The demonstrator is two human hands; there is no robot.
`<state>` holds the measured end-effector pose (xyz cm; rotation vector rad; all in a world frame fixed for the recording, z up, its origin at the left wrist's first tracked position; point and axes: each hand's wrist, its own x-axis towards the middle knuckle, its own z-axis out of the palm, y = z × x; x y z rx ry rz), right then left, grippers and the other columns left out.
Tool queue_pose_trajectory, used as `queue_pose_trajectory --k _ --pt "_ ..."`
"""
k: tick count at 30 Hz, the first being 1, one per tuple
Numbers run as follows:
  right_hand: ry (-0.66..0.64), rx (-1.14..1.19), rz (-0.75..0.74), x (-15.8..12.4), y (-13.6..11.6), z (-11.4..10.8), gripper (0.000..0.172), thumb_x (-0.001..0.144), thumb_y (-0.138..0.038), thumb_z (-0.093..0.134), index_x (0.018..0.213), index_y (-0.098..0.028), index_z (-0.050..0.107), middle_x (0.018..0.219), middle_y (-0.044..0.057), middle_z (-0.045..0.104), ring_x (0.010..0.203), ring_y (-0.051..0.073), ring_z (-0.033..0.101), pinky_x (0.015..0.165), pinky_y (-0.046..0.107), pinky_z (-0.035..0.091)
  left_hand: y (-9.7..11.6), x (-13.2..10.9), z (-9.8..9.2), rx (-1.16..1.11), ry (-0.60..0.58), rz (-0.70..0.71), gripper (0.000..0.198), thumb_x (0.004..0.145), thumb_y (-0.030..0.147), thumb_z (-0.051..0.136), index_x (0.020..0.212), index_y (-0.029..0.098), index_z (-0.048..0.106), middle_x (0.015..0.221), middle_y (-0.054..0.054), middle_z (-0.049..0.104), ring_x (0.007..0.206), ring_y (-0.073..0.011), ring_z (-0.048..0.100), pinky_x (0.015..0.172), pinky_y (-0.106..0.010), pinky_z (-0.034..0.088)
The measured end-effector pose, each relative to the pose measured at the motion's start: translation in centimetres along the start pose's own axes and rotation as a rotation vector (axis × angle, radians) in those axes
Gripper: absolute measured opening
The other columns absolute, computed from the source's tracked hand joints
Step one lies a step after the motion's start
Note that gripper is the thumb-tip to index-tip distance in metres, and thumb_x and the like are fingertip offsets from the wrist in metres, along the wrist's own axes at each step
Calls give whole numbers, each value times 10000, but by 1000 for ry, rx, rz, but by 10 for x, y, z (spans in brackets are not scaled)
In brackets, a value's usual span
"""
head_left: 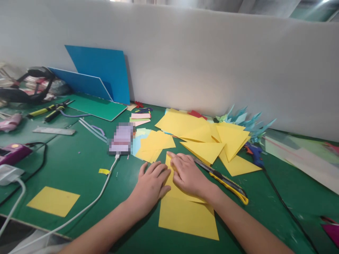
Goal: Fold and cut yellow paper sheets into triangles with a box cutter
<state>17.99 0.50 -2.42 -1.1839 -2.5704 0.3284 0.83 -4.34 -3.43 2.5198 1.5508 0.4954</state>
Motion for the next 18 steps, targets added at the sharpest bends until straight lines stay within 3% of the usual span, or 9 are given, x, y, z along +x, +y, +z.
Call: queue_pose_trajectory --k 6,10,18 --pt "-24 -18 -41 5 6 0 589 741 -133 423 1330 -117 419 1236 128 583 1092 265 458 901 404 346 -5 0 0 -16 -82 2 313 877 300 546 1185 242 556 1404 -61 479 1348 -286 338 1085 -536 214" --pt "4 -20 -35 3 7 2 616 755 -129 425 1368 -102 381 1196 129 611 1051 264 480 887 399 346 -6 1 1 -27 -82 2 319 881 299 537 1193 236 552 1405 -69 476 1342 -280 355 1090 -549 193" --pt "50 -52 -40 -14 2 1 449 909 -177 385 1353 -115 414 1225 129 605 1086 252 497 921 420 332 -1 -1 -2 37 -42 18 303 869 305 560 1160 222 564 1357 -88 528 1299 -291 417 1081 -577 195"
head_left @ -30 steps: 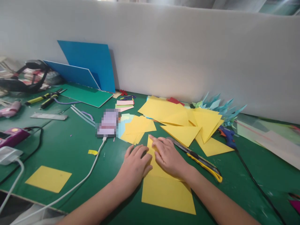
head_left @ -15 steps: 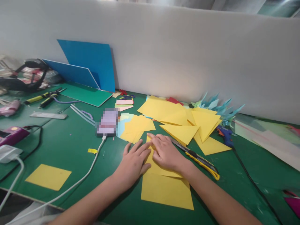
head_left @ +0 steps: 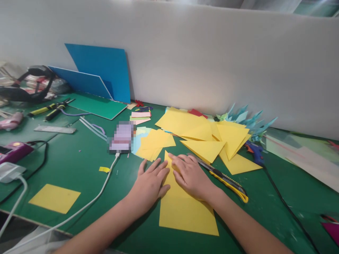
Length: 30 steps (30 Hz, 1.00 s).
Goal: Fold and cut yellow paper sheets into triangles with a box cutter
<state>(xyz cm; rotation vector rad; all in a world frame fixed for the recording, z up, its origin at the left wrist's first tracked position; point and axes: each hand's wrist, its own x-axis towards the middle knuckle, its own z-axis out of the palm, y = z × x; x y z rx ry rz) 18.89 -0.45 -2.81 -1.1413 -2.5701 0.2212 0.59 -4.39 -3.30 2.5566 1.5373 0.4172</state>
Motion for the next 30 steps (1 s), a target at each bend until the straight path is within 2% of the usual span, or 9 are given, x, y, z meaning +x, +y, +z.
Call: queue_pose_trajectory --k 3,6,8,12,14,18,22,26,30 --pt "-9 7 -20 -2 -3 0 362 930 -189 379 1270 -152 499 1282 115 578 1117 243 494 931 423 336 3 -2 -2 63 78 24 208 854 289 589 1044 207 599 1262 -96 607 1234 -286 487 1076 -552 225" --pt "-37 35 -74 0 -6 -2 308 949 -200 363 1188 -183 556 1287 100 578 1110 225 507 896 399 363 5 -2 -3 137 140 16 84 859 258 578 903 193 605 1046 -82 686 1106 -271 573 1053 -525 277" --pt "-55 56 -107 3 -8 -3 302 960 -209 348 1172 -183 562 1261 99 596 1093 219 514 869 386 372 3 -1 -2 166 153 16 77 869 251 552 895 192 594 997 -79 683 1045 -257 598 1040 -508 301" --pt "-33 58 -152 4 -7 -3 281 950 -192 361 1133 -155 571 1249 105 602 1090 232 501 856 380 364 -5 0 1 137 107 73 164 880 285 503 991 180 561 1269 -142 575 1213 -249 502 1060 -472 298" --pt "-7 46 -172 3 -6 -1 267 940 -184 381 1119 -151 576 1264 102 595 1094 236 497 865 384 356 -10 0 2 109 61 84 187 880 309 487 998 178 549 1337 -154 526 1269 -237 454 1072 -468 286" --pt "4 41 -190 -3 -3 -2 264 945 -191 387 1134 -168 569 1220 90 625 1097 232 501 879 389 346 -14 0 0 61 25 58 288 875 338 479 1104 171 531 1397 -156 468 1285 -239 443 1087 -481 255" --pt "-13 60 -179 -15 1 -6 254 957 -188 364 1050 -183 600 1162 89 651 1051 211 528 854 376 361 -12 0 -1 58 -4 54 373 887 356 456 1215 185 506 1425 -137 435 1302 -246 425 1108 -506 188" --pt "-14 84 -133 -26 4 -11 245 949 -198 395 1102 -188 586 1117 82 664 1028 203 539 852 373 375 -10 1 -3 69 -5 61 359 888 345 451 1202 193 534 1423 -140 439 1304 -246 421 1119 -497 153" --pt "-25 84 -122 -28 5 -12 254 946 -201 398 1115 -192 587 1159 87 651 1053 214 536 866 386 381 -8 4 -9 37 18 47 301 862 321 495 1127 203 573 1365 -134 511 1255 -257 473 1116 -525 124"
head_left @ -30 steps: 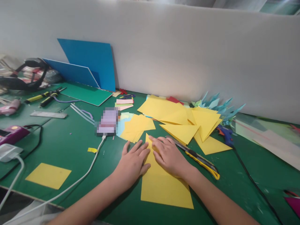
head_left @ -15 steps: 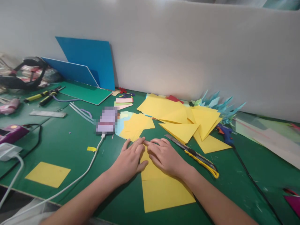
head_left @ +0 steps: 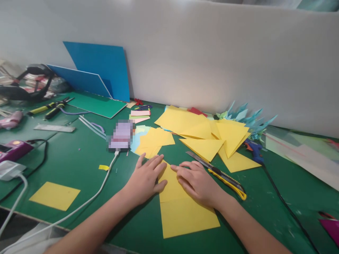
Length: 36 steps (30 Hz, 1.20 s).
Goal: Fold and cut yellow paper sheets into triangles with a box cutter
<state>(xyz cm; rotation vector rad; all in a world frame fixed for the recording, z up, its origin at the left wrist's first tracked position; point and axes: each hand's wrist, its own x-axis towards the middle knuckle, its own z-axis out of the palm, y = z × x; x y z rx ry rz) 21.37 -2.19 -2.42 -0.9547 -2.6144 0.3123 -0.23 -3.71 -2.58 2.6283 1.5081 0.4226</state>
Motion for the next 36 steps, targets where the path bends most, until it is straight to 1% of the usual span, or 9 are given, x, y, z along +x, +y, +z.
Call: queue_pose_trajectory --k 4,7,10,14,20,23,28,32,36 --pt "-7 3 -2 3 1 2 264 954 -206 386 1130 -202 583 1194 87 637 1077 220 526 880 398 374 1 2 -6 -34 12 -33 257 842 299 518 1073 214 591 1291 -120 574 1191 -267 522 1106 -568 64" --pt "-18 13 -7 4 2 2 275 960 -215 388 1182 -199 550 1150 85 653 1084 221 519 865 388 367 2 2 -5 -51 34 -8 284 846 259 513 1122 233 576 1263 -82 597 1239 -269 469 1105 -566 11" --pt "-49 22 -26 6 0 1 224 962 -219 392 1074 -211 587 1144 75 656 1079 212 524 846 367 359 2 2 1 -32 84 17 267 895 207 461 1129 244 583 1185 -56 638 1236 -252 464 1107 -541 -9" --pt "-82 45 -58 9 -5 0 197 963 -210 396 927 -217 589 1187 52 643 1063 183 531 846 344 345 1 3 6 25 151 -47 224 928 175 424 921 218 643 912 -39 663 969 -211 589 1078 -521 130" --pt "-95 147 -51 10 -9 0 131 937 -199 451 876 -223 564 1113 42 665 1039 183 536 865 348 350 1 2 5 39 173 -54 246 909 144 444 742 199 616 723 -10 617 777 -186 572 950 -462 305" --pt "-62 258 17 11 -9 -2 66 892 -179 509 899 -224 557 1082 42 661 1012 189 548 882 354 372 3 2 3 69 176 -50 263 907 125 425 733 196 610 712 -13 611 763 -186 567 945 -472 298" --pt "-30 425 166 15 -10 -4 211 839 -220 571 1050 -224 577 1021 57 660 965 205 576 825 330 456 9 1 -1 112 222 -43 247 905 104 417 771 204 599 795 -23 642 901 -216 572 989 -504 231" --pt "41 483 307 18 -15 2 88 848 -242 547 865 -214 628 816 28 675 794 183 604 693 290 471 14 -1 -1 87 282 -22 240 911 99 417 771 210 578 795 -4 662 990 -220 563 1054 -508 120" --pt "100 476 357 20 -20 9 137 828 -219 526 707 -206 588 689 3 639 681 163 573 608 268 421 17 -1 -1 66 270 -12 263 923 112 396 761 209 579 768 -1 662 925 -204 570 1066 -496 111"
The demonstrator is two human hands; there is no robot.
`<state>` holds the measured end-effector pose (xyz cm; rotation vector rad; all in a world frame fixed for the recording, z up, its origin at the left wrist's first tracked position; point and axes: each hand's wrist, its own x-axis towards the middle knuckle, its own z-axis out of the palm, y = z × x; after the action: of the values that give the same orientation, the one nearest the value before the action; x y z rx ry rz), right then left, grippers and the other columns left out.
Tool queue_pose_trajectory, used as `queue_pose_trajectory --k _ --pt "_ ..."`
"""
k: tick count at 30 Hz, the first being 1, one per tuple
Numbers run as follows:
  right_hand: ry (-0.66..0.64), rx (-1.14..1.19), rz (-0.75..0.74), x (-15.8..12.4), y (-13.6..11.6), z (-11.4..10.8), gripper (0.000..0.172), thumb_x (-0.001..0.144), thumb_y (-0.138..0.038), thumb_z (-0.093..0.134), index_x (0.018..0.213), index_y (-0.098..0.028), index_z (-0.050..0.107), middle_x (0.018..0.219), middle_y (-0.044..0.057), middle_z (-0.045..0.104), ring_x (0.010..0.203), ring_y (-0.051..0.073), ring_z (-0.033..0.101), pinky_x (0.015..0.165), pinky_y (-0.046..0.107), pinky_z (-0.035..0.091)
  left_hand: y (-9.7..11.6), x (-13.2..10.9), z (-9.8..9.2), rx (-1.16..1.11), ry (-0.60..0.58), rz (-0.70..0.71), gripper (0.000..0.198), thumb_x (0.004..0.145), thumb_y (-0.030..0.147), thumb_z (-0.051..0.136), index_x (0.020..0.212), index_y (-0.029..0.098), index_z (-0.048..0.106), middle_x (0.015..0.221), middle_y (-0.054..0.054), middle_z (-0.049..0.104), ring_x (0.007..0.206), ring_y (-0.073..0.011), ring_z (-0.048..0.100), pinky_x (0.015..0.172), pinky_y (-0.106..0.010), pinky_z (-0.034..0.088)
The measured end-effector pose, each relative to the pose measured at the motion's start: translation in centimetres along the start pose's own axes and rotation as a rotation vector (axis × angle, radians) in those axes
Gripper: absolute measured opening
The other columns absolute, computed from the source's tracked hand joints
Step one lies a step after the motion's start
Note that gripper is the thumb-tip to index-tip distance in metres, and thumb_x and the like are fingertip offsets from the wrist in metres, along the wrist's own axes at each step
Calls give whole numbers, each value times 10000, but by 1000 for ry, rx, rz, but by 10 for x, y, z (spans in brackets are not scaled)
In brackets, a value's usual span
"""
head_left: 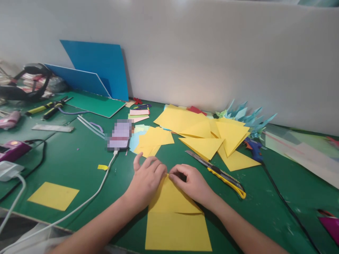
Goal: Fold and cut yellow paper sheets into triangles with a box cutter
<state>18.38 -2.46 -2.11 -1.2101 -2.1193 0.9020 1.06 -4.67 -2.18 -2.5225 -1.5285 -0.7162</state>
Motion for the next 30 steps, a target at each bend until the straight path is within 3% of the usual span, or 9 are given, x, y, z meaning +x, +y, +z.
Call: queue_pose_trajectory --k 10,17,21,30 --pt "-15 61 8 1 1 2 135 729 -176 498 602 -210 466 592 -28 514 593 135 478 533 234 352 -2 7 -9 -119 -101 -38 240 900 164 455 716 216 601 713 5 668 887 -218 563 1014 -536 177" --pt "-43 113 113 4 14 -11 86 696 -196 479 610 -203 474 571 -41 468 533 111 424 489 222 308 -27 17 -22 -51 -47 -157 288 884 176 393 698 217 610 760 -30 698 850 -240 572 925 -535 278" --pt "-49 142 140 3 20 -13 58 691 -198 476 634 -198 489 593 -39 474 546 110 424 502 222 312 -40 19 -26 1 -45 -220 308 884 186 374 683 214 606 771 -32 704 865 -251 577 924 -554 272" --pt "-7 235 129 2 26 -12 73 735 -233 484 673 -195 480 607 -41 446 558 108 410 517 226 315 -49 17 -27 99 -11 -218 289 886 189 395 702 212 617 787 -41 696 964 -286 580 986 -578 263"
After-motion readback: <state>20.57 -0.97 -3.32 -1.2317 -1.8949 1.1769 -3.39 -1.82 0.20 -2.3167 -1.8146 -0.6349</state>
